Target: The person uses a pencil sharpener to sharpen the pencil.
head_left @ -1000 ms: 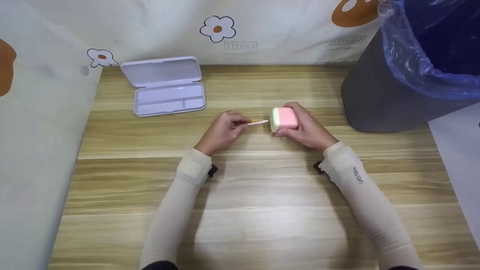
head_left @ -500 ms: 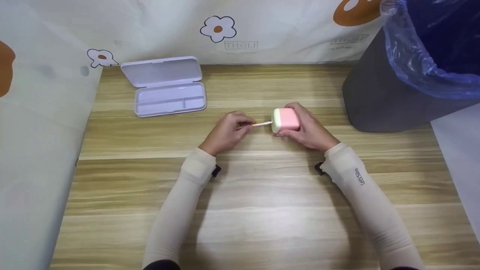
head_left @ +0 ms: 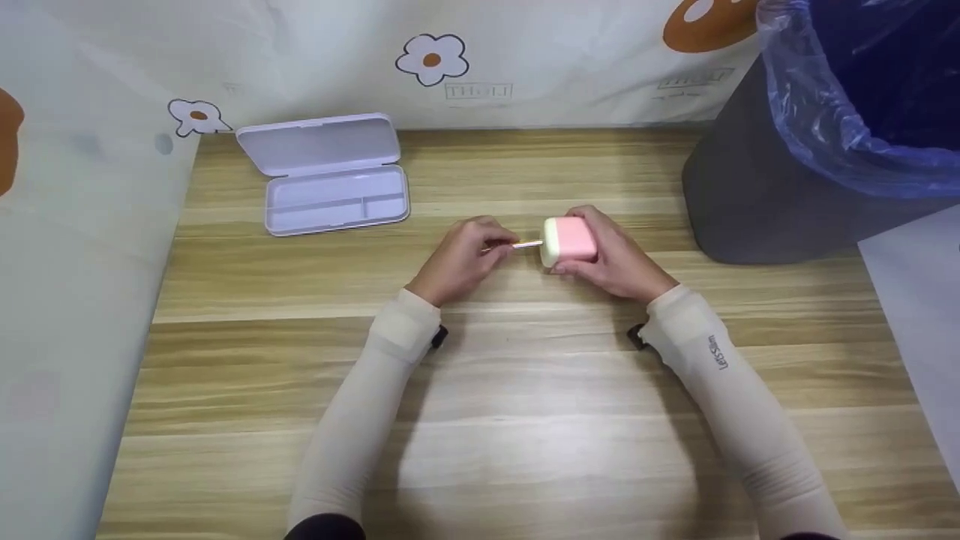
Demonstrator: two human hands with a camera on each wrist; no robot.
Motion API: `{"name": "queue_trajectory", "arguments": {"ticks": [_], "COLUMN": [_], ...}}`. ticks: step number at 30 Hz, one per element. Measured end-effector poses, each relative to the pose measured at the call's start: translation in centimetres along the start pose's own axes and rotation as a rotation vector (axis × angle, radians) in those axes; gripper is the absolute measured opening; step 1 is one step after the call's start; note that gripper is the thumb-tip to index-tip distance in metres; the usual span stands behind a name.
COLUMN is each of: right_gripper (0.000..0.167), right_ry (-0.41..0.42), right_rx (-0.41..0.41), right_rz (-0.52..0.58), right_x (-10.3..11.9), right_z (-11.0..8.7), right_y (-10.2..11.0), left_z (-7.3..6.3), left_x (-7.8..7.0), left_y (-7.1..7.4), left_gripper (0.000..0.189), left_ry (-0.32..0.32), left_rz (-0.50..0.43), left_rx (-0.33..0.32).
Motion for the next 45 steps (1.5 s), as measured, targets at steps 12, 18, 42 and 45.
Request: {"name": "queue_trajectory", "arguments": {"ticks": [12,18,42,45], "right_gripper": [0.069,0.068,0.071,0.071], "right_ry": [-0.008,-0.017,-0.023,-0.014], "right_rx": [0.005,0.019,0.024,0.017], "right_rz": [0.004,0.006,-0.026,-0.021], "right_x": [0.0,-0.1,0.0,0.1], "right_z": [0.1,0.0,0.1,0.1], "right_y": [0.0,-0.1,-0.1,-0.1], "left_z": [0.7,1.0,2.6,2.6], "left_x": [-0.4,-0.6,-1.3,-1.3], "left_y": [-0.3,-1.0,-1.9,-2.0], "left_gripper": [0.018,0.020,0.006,0.007], "left_ry": [-0.029,-0.036,-0.050,-0.074], "left_rz": [0.010,-0.006,-0.037,-0.018], "left_rx": [-0.011,0.002,-0.050,-0.051]}}
Point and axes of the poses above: each hand's wrist, its own z-axis towards the middle knuckle, its own y-axis out of the back of the hand, x = y × z, the point moved 7 cm from there along z, towards the middle knuckle, and after that the axes turned 1 degree about -z, right-handed, at the moved point
